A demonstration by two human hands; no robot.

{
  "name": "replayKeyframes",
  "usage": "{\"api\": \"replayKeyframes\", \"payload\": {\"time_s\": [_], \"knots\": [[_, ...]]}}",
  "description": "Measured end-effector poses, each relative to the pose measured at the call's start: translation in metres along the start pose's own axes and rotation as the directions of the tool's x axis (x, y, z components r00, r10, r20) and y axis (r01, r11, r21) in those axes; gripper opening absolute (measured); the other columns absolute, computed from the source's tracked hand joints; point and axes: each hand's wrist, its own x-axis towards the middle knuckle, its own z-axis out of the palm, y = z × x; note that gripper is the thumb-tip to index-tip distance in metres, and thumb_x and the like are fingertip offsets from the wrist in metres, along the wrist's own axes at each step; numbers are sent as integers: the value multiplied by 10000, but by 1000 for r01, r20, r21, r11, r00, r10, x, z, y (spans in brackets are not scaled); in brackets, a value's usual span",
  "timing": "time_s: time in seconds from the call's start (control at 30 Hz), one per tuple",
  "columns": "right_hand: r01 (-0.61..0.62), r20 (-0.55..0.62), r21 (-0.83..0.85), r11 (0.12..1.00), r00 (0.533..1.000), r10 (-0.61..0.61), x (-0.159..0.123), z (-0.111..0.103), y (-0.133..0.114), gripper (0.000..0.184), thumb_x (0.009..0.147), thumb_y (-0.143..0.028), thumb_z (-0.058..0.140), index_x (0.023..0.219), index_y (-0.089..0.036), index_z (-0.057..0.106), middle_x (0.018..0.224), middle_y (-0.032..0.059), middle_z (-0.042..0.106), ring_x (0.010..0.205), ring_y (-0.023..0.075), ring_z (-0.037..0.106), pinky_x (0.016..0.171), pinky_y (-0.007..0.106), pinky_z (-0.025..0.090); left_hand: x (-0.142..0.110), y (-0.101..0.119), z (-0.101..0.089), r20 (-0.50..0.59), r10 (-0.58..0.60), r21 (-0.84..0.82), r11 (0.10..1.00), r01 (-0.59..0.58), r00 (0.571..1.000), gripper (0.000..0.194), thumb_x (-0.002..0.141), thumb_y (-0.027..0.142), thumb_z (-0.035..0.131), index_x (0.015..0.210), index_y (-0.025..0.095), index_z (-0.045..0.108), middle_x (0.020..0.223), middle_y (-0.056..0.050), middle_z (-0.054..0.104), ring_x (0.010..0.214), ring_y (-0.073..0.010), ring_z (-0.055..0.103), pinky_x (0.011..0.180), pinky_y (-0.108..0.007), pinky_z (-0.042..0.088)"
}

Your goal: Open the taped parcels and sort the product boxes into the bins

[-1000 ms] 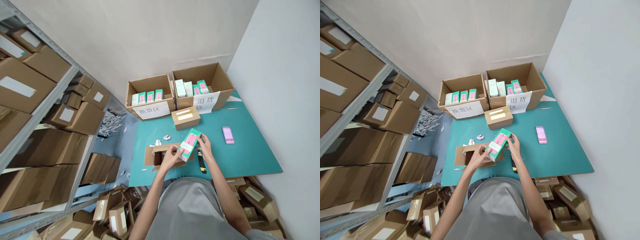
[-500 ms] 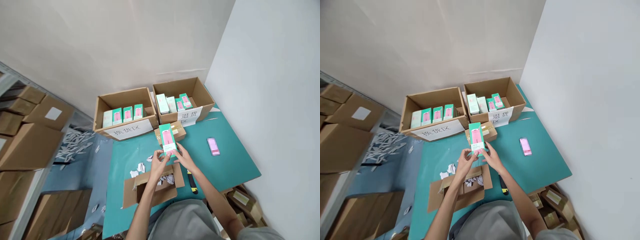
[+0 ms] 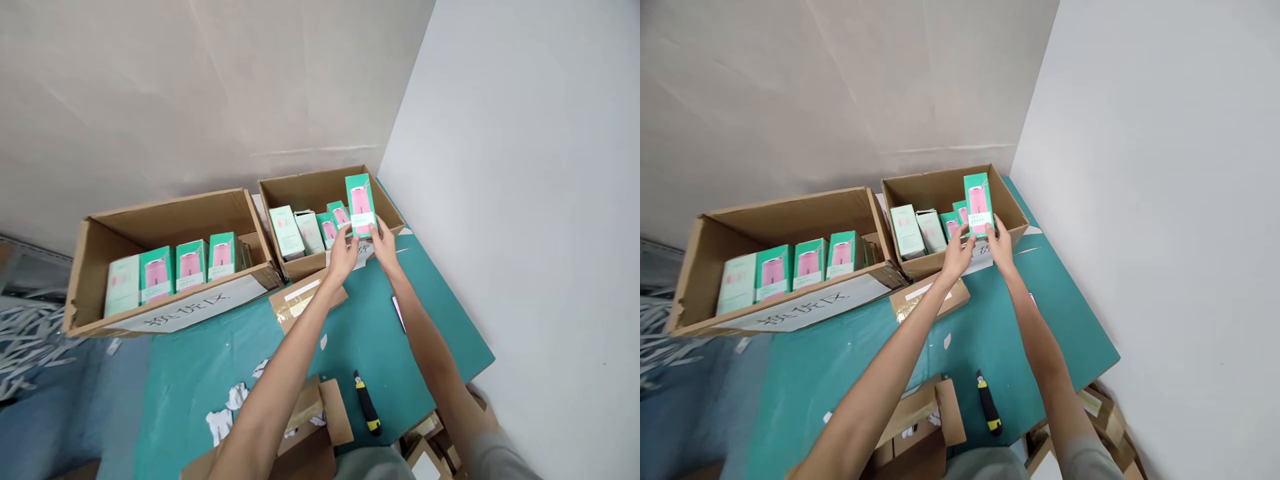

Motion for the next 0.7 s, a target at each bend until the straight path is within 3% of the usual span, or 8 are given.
{"api": "replayKeyframes", "payload": {"time_s": [0.13,0.23,0.3,0.4,0.47,0.6,0.7], "knots": [[39,-37,-219,975,998,-48,72,-18,19,822,1094,-763,454,1709,-226,550,1584,148,709,1453,329,672,1210,494,575,58,-4,32,151,122,177,973,-148,981,464,1134,418,632,1554,221,638,1644,-173,622,1554,-322,567,1294,-478,478],[9,-23,-422,907,1000,-21,103,-28,34,735,1153,-651,363,1716,-213,540,1571,153,721,1401,325,705,1204,489,566,79,-9,44,249,110,269,947,-178,962,440,1107,414,708,1493,208,671,1560,-162,652,1386,-310,672,1173,-520,584],[-39,15,-601,798,998,60,110,-31,44,647,1188,-507,298,1702,-211,556,1568,143,727,1390,310,715,1192,458,560,81,-13,46,281,95,299,937,-181,955,429,1093,427,735,1453,200,683,1484,-142,680,1269,-288,716,1072,-516,642],[-109,36,-832,543,968,249,105,-27,58,533,1168,-312,372,1596,-216,675,1490,151,778,1392,313,721,1202,431,520,67,-21,44,334,60,352,918,-184,941,416,1088,426,743,1436,203,692,1460,-133,690,1245,-283,723,1047,-495,651],[-124,28,-885,448,948,318,99,-23,64,480,1143,-261,444,1514,-211,744,1416,172,811,1382,322,729,1231,444,479,51,-24,40,354,41,379,907,-183,935,432,1083,428,750,1439,192,689,1459,-139,690,1247,-287,723,1049,-500,651],[-108,41,-879,464,953,301,90,-19,64,490,1142,-224,413,1483,-154,757,1411,219,802,1404,327,707,1271,489,430,8,-18,22,351,34,408,894,-185,936,430,1088,428,743,1443,193,687,1463,-143,687,1241,-282,723,1046,-501,653],[-68,68,-852,519,969,238,76,-22,58,549,1132,-203,341,1520,-100,715,1516,230,742,1498,314,638,1304,486,408,-39,-6,-3,314,45,423,888,-182,948,417,1090,446,734,1440,222,698,1495,-143,678,1287,-292,705,1086,-520,636]]}}
